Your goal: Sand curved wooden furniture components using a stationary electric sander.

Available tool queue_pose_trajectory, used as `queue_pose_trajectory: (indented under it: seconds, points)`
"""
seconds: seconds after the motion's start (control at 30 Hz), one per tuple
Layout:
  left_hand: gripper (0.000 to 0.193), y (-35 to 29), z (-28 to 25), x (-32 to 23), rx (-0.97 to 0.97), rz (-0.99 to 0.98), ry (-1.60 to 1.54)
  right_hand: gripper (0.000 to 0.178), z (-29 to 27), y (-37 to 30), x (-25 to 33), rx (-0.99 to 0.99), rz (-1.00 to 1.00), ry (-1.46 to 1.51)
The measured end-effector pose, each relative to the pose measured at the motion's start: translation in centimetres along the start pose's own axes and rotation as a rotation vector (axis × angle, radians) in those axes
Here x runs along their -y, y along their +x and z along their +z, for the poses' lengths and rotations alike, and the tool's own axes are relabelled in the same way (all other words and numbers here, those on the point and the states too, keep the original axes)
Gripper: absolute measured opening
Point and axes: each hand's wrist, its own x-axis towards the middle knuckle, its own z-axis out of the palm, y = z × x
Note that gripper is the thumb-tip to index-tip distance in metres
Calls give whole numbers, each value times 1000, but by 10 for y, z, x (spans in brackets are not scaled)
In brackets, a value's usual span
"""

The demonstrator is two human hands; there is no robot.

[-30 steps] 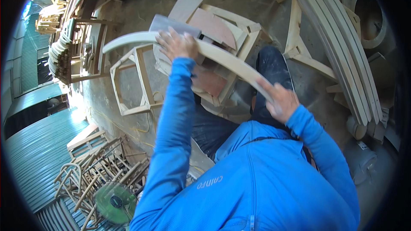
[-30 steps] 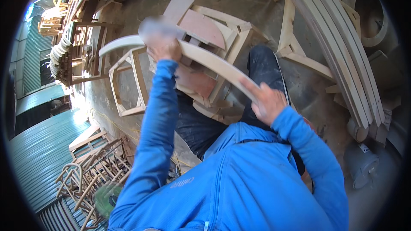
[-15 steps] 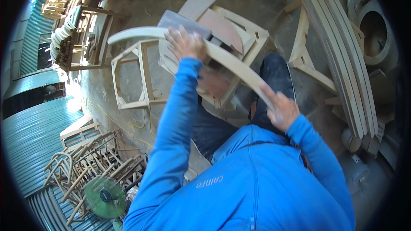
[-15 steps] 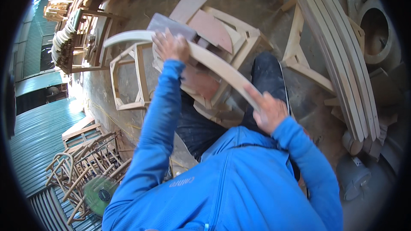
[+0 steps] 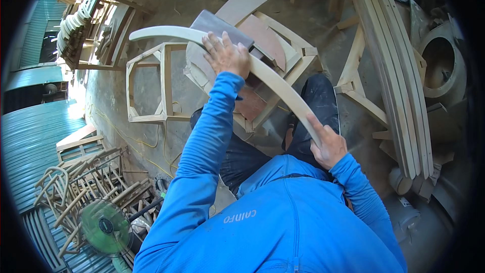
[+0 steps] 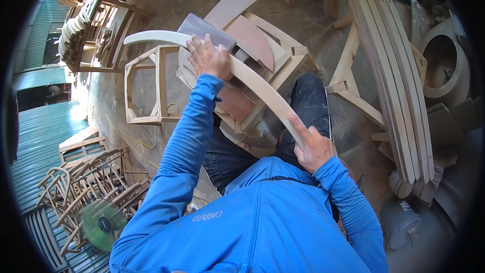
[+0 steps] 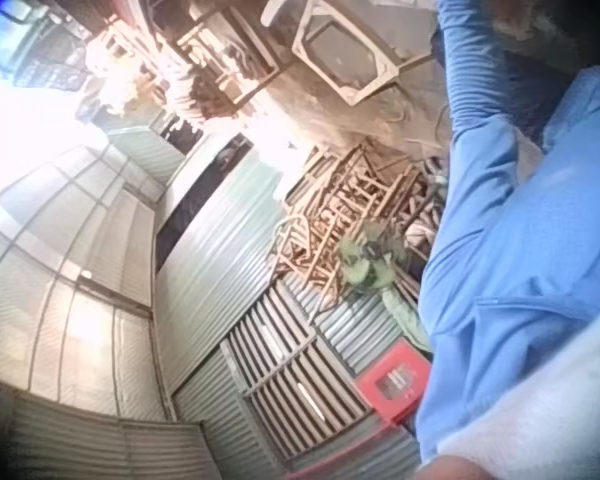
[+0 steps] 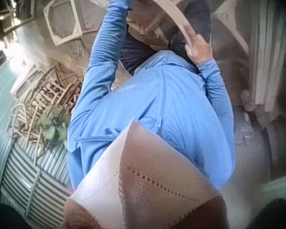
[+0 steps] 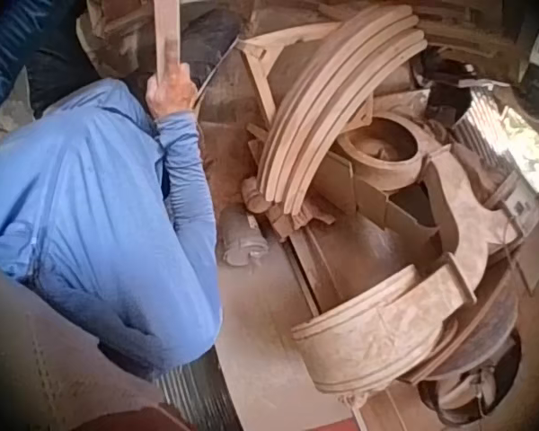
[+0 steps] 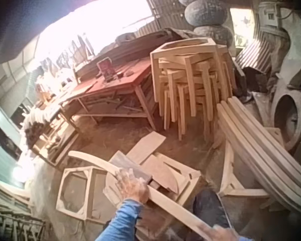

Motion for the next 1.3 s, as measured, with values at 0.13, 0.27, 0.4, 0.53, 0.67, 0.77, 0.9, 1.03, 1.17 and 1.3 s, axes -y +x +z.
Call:
queue_pose_trajectory:
  seconds: [0.13, 0.27, 0.4, 0.53, 0.67, 0.77, 0.9, 1.03, 1.17, 1.3]
  points:
    - [70, 61, 1, 17, 25, -25, -45, 87, -11, 71, 15, 13, -58, -52]
    - [68, 103, 1, 40, 32, -65, -10, 87, -3, 114, 31, 22, -92, -48]
    - [68, 52, 3, 22, 58, -1, 23, 90, 5, 59, 20, 32, -51, -12]
    - [67, 0, -2, -4, 21, 12, 16, 91, -2, 10, 10, -12, -23, 31]
    - [69, 53, -1, 18, 9, 11, -10, 90, -3, 62, 18, 6, -51, -38]
    - [68, 101, 2, 57, 0, -41, 5, 88, 7, 114, 32, 8, -125, -32]
    - [66, 83, 2, 67, 69, -63, 0, 87, 15, 97, 39, 31, -135, 1]
    - [67, -8, -3, 25, 67, -22, -8, 90, 7, 8, 8, 91, -56, 13]
    - [64, -1, -4, 17, -2, 4, 17, 92, 1, 17, 9, 47, -63, 44]
    - [66, 72, 1, 67, 33, -67, 5, 91, 12, 89, 35, 72, -109, 9]
